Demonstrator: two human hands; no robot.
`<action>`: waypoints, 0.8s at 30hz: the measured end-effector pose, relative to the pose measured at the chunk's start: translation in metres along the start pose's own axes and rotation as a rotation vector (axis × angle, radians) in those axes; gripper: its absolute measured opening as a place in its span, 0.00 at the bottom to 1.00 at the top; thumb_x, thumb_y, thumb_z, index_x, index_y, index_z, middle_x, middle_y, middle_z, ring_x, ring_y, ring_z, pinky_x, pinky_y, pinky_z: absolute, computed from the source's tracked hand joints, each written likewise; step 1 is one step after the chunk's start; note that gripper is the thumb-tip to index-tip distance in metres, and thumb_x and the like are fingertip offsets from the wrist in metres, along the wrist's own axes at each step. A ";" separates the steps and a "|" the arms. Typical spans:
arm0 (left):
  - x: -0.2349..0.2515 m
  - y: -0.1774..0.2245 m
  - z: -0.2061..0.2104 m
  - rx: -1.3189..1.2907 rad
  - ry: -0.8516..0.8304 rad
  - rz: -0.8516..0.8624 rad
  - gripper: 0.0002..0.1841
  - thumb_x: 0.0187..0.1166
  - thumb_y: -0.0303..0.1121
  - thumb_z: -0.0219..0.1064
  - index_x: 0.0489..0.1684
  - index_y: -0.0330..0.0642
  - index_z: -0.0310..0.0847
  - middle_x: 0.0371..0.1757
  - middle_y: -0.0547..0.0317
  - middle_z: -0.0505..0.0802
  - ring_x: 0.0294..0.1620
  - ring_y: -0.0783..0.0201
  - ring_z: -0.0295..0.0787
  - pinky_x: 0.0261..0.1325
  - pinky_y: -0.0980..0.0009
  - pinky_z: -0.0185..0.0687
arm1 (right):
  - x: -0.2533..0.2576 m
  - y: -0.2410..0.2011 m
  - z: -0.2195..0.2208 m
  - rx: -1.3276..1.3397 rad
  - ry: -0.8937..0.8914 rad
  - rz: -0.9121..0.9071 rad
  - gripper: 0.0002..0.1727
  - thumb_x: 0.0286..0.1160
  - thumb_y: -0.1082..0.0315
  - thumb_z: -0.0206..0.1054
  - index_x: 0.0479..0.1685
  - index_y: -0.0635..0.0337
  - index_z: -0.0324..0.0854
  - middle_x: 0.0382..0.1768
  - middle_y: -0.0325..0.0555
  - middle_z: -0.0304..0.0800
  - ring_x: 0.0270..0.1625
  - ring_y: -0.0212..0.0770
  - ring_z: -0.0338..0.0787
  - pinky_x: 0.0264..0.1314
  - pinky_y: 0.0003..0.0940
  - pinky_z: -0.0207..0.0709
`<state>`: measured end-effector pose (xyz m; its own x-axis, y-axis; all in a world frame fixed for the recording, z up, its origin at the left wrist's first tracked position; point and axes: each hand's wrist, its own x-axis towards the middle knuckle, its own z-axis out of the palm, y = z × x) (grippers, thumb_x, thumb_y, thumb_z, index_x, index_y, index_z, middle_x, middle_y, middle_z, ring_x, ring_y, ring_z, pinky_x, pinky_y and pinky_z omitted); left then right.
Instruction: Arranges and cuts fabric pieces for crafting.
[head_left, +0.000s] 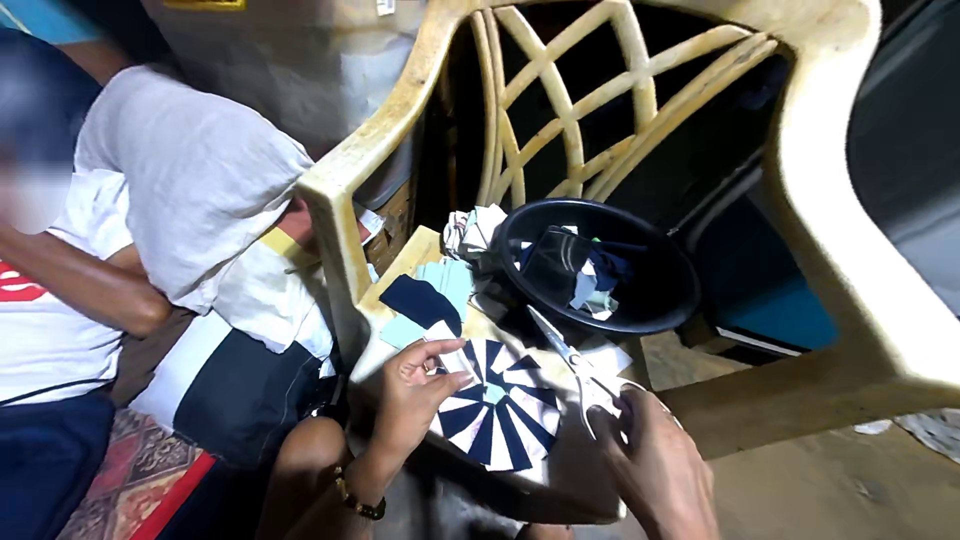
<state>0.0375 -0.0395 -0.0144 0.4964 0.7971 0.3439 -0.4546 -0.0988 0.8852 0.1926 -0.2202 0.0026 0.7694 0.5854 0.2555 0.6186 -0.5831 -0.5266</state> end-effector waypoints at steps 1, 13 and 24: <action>0.002 0.000 -0.002 -0.008 0.019 0.021 0.20 0.58 0.10 0.75 0.52 0.25 0.88 0.51 0.53 0.94 0.42 0.70 0.93 0.47 0.74 0.92 | -0.002 0.002 -0.004 0.082 -0.012 -0.065 0.19 0.67 0.67 0.67 0.48 0.77 0.80 0.31 0.64 0.84 0.31 0.62 0.85 0.32 0.64 0.74; 0.017 0.026 -0.015 -0.248 0.190 -0.087 0.18 0.66 0.09 0.68 0.55 0.28 0.86 0.56 0.55 0.94 0.40 0.69 0.94 0.47 0.73 0.93 | -0.019 -0.020 0.029 1.039 -0.984 -0.491 0.43 0.73 0.21 0.50 0.40 0.58 0.79 0.27 0.32 0.81 0.29 0.22 0.81 0.30 0.21 0.76; 0.018 0.029 -0.017 -0.331 0.212 -0.147 0.17 0.69 0.08 0.63 0.53 0.30 0.86 0.54 0.54 0.95 0.41 0.68 0.95 0.48 0.73 0.93 | -0.019 -0.012 0.051 1.150 -1.094 -0.363 0.40 0.71 0.22 0.52 0.44 0.53 0.80 0.28 0.29 0.83 0.25 0.21 0.81 0.26 0.19 0.77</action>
<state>0.0204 -0.0174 0.0125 0.4259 0.8970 0.1184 -0.6204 0.1942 0.7599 0.1624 -0.1955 -0.0376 -0.1668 0.9816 0.0930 -0.0929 0.0783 -0.9926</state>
